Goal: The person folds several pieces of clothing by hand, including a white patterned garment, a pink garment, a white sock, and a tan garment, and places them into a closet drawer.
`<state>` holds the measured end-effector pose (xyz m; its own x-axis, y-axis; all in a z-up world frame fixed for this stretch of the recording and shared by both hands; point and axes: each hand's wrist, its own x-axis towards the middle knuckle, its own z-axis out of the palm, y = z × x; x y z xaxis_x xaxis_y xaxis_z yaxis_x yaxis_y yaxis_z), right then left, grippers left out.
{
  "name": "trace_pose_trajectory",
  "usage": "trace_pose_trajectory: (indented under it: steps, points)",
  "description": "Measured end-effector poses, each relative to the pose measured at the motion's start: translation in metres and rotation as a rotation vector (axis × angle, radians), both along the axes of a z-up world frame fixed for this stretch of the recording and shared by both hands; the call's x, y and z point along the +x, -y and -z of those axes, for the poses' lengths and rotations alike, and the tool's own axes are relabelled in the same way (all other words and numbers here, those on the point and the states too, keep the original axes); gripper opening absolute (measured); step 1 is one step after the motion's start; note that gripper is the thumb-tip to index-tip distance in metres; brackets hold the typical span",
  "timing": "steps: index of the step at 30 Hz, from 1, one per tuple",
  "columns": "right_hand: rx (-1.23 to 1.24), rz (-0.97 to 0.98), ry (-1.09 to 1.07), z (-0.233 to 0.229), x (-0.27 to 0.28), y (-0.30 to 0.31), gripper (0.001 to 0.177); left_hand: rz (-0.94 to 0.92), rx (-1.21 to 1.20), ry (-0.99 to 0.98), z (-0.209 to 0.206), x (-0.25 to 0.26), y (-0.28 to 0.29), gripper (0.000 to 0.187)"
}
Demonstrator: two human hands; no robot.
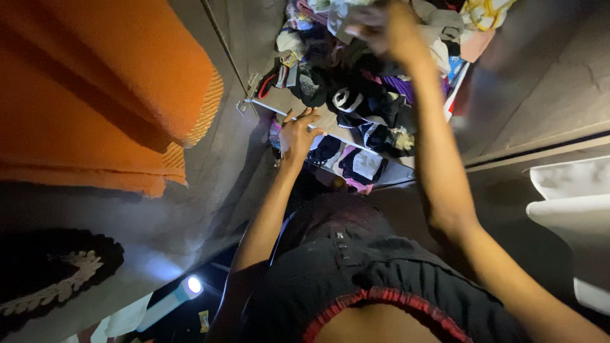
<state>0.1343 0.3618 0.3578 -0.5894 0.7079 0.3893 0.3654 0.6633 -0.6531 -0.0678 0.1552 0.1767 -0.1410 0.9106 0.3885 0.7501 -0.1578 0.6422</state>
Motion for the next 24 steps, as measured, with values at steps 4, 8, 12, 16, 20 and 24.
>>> trace_pose_trajectory:
  steps: [4, 8, 12, 16, 20, 24]
  points:
    - [0.013, -0.031, 0.098, 0.033, -0.101, -0.007, 0.02, -0.007, 0.026, -0.002, 0.01, -0.004, -0.007, 0.039]
    - [0.369, 0.109, 0.222, 0.092, -0.158, -0.043, 0.035, -0.022, 0.001, 0.004, 0.027, -0.008, -0.009, 0.03]
    - [0.584, 0.208, 0.236, 0.142, -0.175, -0.071, 0.072, -0.064, 0.063, -0.061, 0.027, -0.011, -0.011, 0.028]
    - [0.814, 0.351, 0.399, 0.149, -0.183, -0.072, 0.056, -0.059, -0.048, -0.086, 0.019, -0.012, -0.013, 0.027]
    - [0.361, 0.228, 0.194, 0.116, -0.169, -0.091, 0.029, -0.016, -0.099, -0.014, 0.018, -0.011, -0.01, 0.038]
    - [0.608, 0.206, -0.295, 0.073, -0.13, -0.091, 0.027, 0.005, 0.02, -0.061, 0.023, -0.014, -0.019, 0.039]
